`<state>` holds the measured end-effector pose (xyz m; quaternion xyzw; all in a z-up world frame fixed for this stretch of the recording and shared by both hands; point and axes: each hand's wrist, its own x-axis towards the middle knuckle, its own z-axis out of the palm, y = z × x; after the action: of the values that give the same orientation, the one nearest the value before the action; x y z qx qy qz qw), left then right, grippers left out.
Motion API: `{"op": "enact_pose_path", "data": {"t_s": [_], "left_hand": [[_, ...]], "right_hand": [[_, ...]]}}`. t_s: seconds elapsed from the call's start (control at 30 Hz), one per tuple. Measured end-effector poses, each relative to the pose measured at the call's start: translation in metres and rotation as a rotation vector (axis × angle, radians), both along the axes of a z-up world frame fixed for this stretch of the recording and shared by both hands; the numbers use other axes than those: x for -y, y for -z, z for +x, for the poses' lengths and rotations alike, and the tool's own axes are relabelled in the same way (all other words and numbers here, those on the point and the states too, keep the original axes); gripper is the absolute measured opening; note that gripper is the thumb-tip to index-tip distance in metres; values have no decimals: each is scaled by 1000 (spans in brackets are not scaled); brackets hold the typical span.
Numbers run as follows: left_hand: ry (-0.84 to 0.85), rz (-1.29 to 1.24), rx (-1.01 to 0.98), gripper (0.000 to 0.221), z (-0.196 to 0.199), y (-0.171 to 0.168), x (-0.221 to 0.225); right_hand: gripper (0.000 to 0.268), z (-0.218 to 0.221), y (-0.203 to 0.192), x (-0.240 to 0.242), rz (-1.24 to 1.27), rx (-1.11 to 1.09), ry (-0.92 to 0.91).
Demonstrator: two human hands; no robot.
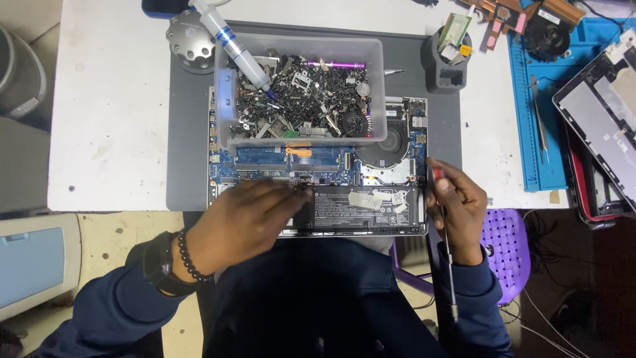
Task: Repairing a laptop by unscrewing components and disconnecting cables on the motherboard
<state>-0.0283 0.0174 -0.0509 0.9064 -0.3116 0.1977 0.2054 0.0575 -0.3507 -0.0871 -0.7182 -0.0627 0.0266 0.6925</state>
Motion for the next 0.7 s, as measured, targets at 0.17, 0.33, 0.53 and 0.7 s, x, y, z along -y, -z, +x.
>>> {"op": "enact_pose_path", "data": {"t_s": [0.17,0.33,0.53,0.7], "left_hand": [[-30,69,-64,22,18,-24,-2],[-20,197,-7,24,24,-22,-9],[12,17,45,25,34,-55,-27],[3,31,67,83,89,-76,-24]], "right_hand": [[38,-1,-12,-7,-52,-52,-26],[41,2,-14,-7,-51,-74,-27],[41,3,-21,-5,-115,-70,-101],[37,2,-20,-7,-154,-82,-47]]}}
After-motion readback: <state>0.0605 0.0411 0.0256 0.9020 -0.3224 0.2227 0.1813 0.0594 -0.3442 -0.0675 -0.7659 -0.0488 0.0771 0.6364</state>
